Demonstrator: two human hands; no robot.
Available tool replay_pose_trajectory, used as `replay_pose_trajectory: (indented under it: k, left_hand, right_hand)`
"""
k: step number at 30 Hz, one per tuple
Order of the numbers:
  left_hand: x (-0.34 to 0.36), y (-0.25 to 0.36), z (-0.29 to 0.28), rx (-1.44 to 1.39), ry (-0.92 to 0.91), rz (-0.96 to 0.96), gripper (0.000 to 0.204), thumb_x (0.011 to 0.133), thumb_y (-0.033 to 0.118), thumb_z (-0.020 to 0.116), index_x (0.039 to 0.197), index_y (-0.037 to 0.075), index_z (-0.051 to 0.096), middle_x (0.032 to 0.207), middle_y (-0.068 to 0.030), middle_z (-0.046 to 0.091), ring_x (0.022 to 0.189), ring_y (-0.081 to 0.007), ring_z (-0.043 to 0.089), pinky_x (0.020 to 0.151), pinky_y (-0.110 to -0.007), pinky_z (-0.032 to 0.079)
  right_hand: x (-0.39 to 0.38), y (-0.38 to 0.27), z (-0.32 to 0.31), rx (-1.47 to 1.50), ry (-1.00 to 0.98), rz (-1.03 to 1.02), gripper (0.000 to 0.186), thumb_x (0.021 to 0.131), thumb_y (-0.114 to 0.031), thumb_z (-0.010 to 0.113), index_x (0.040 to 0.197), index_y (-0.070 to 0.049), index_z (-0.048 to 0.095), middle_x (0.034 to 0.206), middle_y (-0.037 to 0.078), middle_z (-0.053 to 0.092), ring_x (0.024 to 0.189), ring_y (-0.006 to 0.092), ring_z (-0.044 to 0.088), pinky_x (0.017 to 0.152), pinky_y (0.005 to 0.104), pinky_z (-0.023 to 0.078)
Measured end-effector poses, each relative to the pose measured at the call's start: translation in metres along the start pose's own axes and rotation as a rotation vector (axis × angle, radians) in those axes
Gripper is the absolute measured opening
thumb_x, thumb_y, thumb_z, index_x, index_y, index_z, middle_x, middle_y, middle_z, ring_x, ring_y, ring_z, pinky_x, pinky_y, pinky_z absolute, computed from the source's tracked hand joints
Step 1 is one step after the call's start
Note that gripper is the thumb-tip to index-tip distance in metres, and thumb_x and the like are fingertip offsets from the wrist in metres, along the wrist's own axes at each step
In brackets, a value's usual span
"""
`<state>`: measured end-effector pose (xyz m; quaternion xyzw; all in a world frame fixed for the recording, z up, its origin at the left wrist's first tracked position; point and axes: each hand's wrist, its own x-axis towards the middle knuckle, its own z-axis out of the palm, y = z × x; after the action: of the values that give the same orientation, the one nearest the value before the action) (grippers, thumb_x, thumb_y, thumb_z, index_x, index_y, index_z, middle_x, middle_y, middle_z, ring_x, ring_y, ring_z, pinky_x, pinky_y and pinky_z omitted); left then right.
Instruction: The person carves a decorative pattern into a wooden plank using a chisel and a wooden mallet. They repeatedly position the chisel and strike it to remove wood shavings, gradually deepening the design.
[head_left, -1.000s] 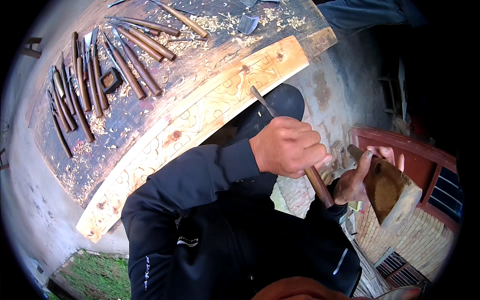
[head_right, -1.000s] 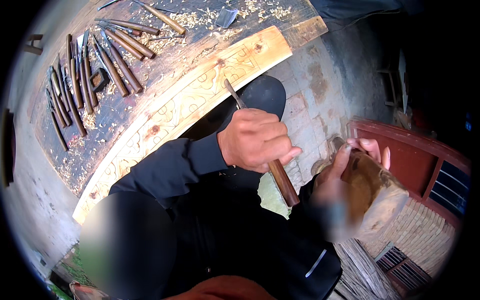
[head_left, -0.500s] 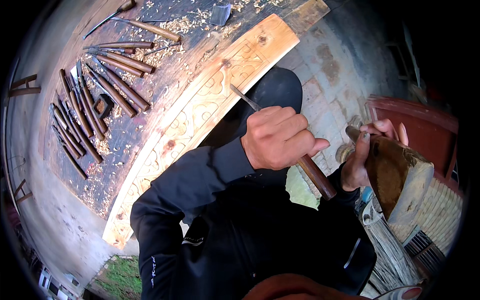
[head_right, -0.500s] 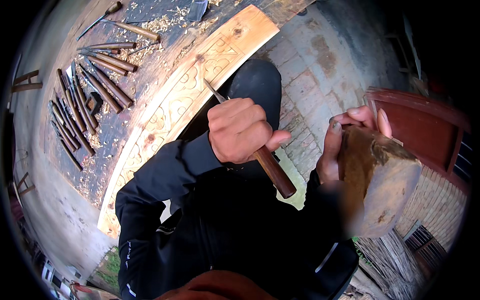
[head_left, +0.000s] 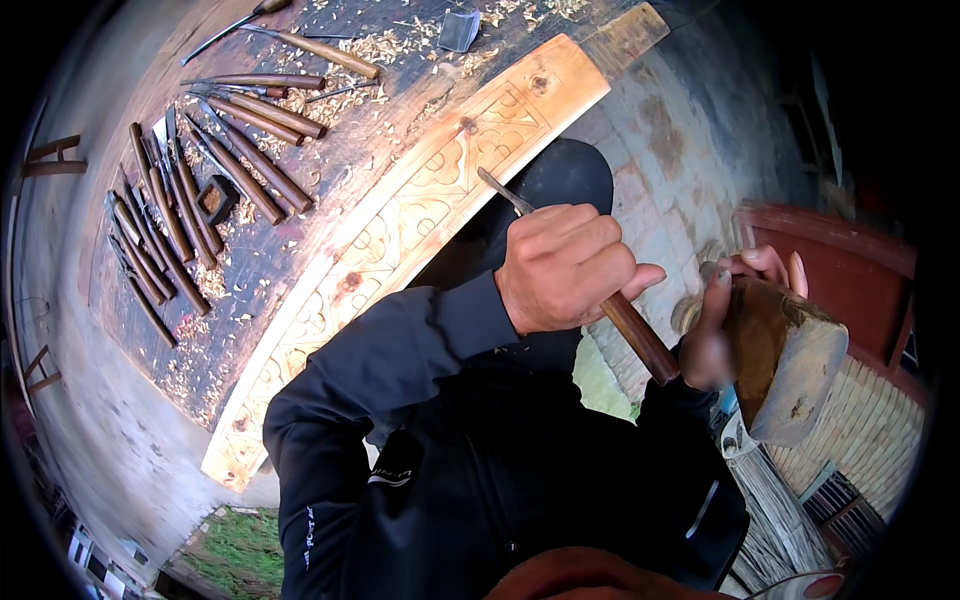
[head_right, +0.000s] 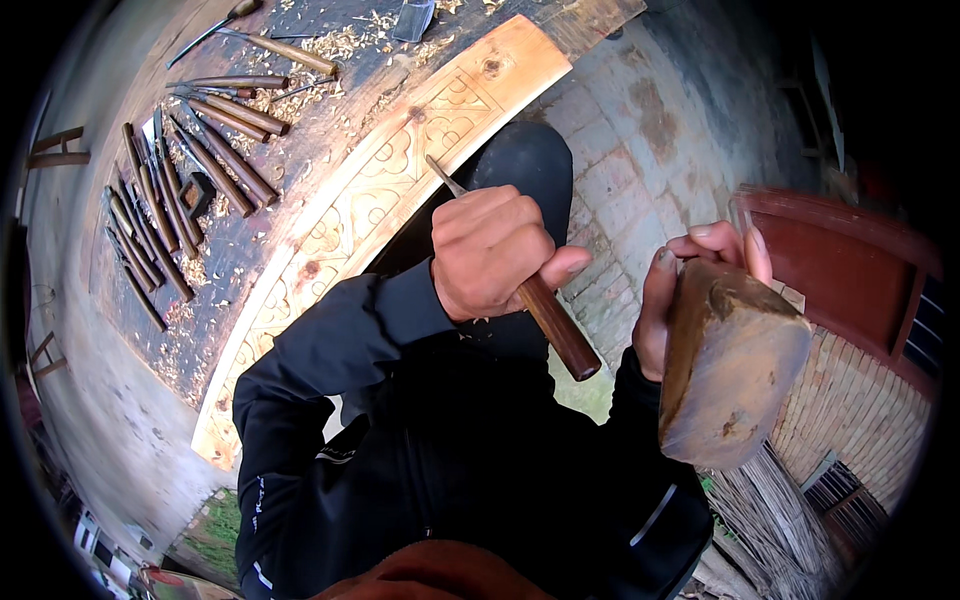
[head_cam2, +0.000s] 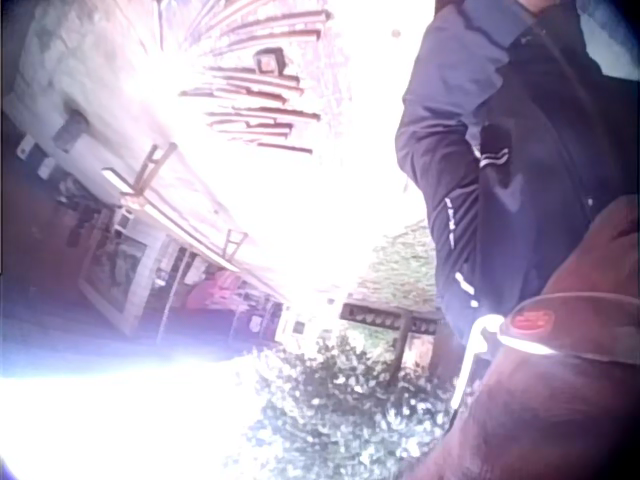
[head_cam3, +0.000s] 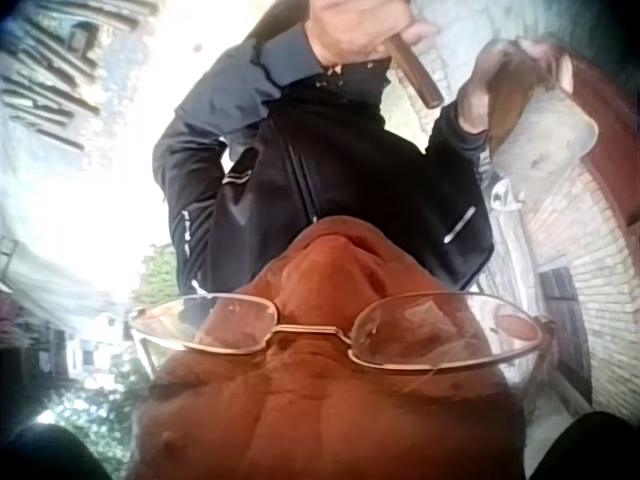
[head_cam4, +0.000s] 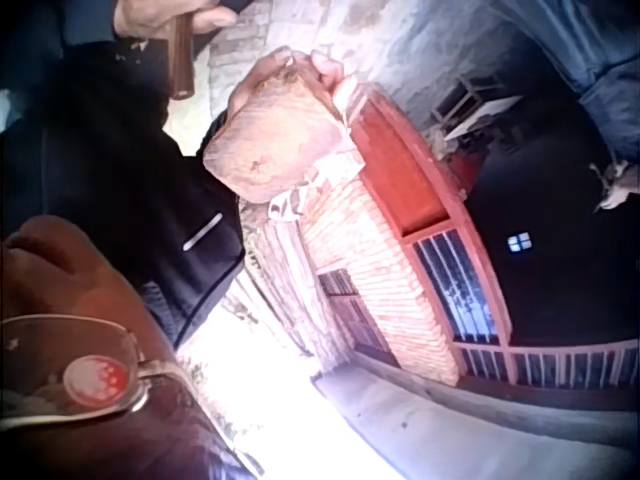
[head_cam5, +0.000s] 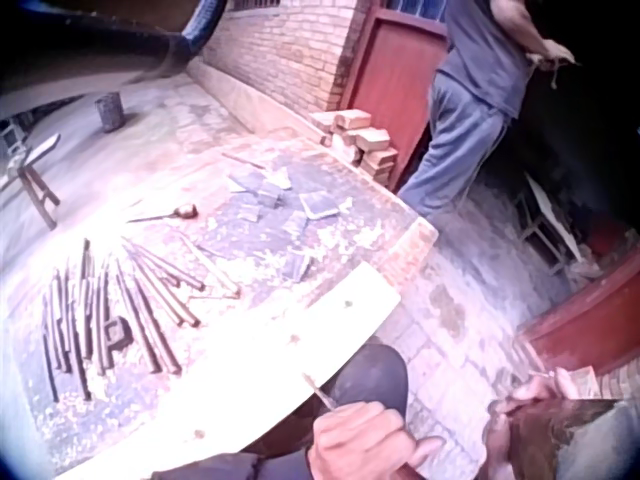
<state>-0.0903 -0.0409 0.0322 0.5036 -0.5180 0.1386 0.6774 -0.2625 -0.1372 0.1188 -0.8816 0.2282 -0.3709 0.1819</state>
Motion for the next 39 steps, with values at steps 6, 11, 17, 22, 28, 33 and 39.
replay_pose_trajectory:
  k: [6, 11, 17, 22, 28, 33, 39]
  left_hand:
    - [0.002, -0.002, -0.008, -0.027, 0.062, -0.033, 0.044, 0.083, 0.023, 0.085, 0.066, 0.007, 0.047, 0.060, -0.0066, 0.041, 0.047, -0.0252, 0.046, 0.042, -0.037, 0.030]
    - [0.004, -0.001, -0.008, -0.032, 0.098, -0.053, 0.045, 0.083, 0.023, 0.085, 0.067, 0.007, 0.047, 0.061, -0.0074, 0.041, 0.048, -0.0263, 0.046, 0.043, -0.037, 0.031]
    - [0.006, -0.002, -0.009, -0.058, 0.131, -0.087, 0.042, 0.086, 0.018, 0.082, 0.066, 0.007, 0.046, 0.061, -0.0072, 0.041, 0.047, -0.0262, 0.044, 0.043, -0.038, 0.032]
    - [0.006, 0.000, -0.009, -0.043, 0.119, -0.097, 0.043, 0.087, 0.017, 0.081, 0.065, 0.008, 0.045, 0.060, -0.0067, 0.040, 0.047, -0.0257, 0.044, 0.043, -0.037, 0.032]
    - [0.008, 0.003, -0.005, -0.070, 0.009, -0.058, 0.042, 0.085, 0.016, 0.081, 0.066, 0.008, 0.045, 0.061, -0.0068, 0.040, 0.048, -0.0251, 0.046, 0.043, -0.037, 0.034]
    - [0.002, 0.031, -0.004, -0.199, -0.303, 0.049, 0.044, 0.079, 0.021, 0.085, 0.065, 0.010, 0.044, 0.064, -0.0027, 0.040, 0.050, -0.0192, 0.045, 0.043, -0.034, 0.034]
    - [-0.002, 0.043, -0.049, 0.092, -0.563, 0.050, 0.048, 0.079, 0.020, 0.087, 0.063, 0.012, 0.042, 0.059, 0.0009, 0.034, 0.048, -0.0135, 0.040, 0.041, -0.029, 0.029]
  right_hand:
    - [0.011, 0.000, -0.014, -0.230, 0.253, -0.346, 0.067, 0.094, -0.006, 0.062, 0.148, 0.010, 0.025, 0.112, 0.022, 0.062, 0.079, 0.0239, 0.066, 0.076, 0.0360, 0.056]
    - [0.020, -0.006, -0.007, 0.073, 0.437, -0.562, 0.065, 0.092, -0.008, 0.062, 0.147, 0.003, 0.030, 0.114, 0.023, 0.062, 0.077, 0.0267, 0.066, 0.070, 0.0417, 0.058]
    - [0.013, -0.031, -0.010, -0.422, 0.235, -0.348, 0.068, 0.093, -0.001, 0.066, 0.149, 0.003, 0.027, 0.124, 0.020, 0.058, 0.093, 0.0274, 0.064, 0.083, 0.0423, 0.056]
    - [0.015, -0.032, -0.006, -0.324, 0.050, -0.424, 0.064, 0.088, 0.004, 0.066, 0.145, 0.001, 0.036, 0.116, 0.016, 0.062, 0.096, 0.0258, 0.065, 0.088, 0.0413, 0.054]
    - [0.018, -0.002, 0.003, 0.198, 0.317, -0.172, 0.052, 0.094, 0.001, 0.058, 0.143, 0.000, 0.040, 0.114, 0.013, 0.064, 0.097, 0.0208, 0.064, 0.097, 0.0391, 0.050]
    - [0.034, 0.019, 0.046, 1.021, 0.250, 0.360, 0.058, 0.094, -0.007, 0.063, 0.146, 0.006, 0.041, 0.111, 0.020, 0.066, 0.078, 0.0199, 0.064, 0.071, 0.0339, 0.054]
    - [0.055, 0.050, 0.131, 1.495, 0.109, 0.661, 0.045, 0.098, -0.018, 0.063, 0.138, 0.003, 0.053, 0.106, 0.016, 0.067, 0.074, 0.0180, 0.064, 0.065, 0.0321, 0.052]
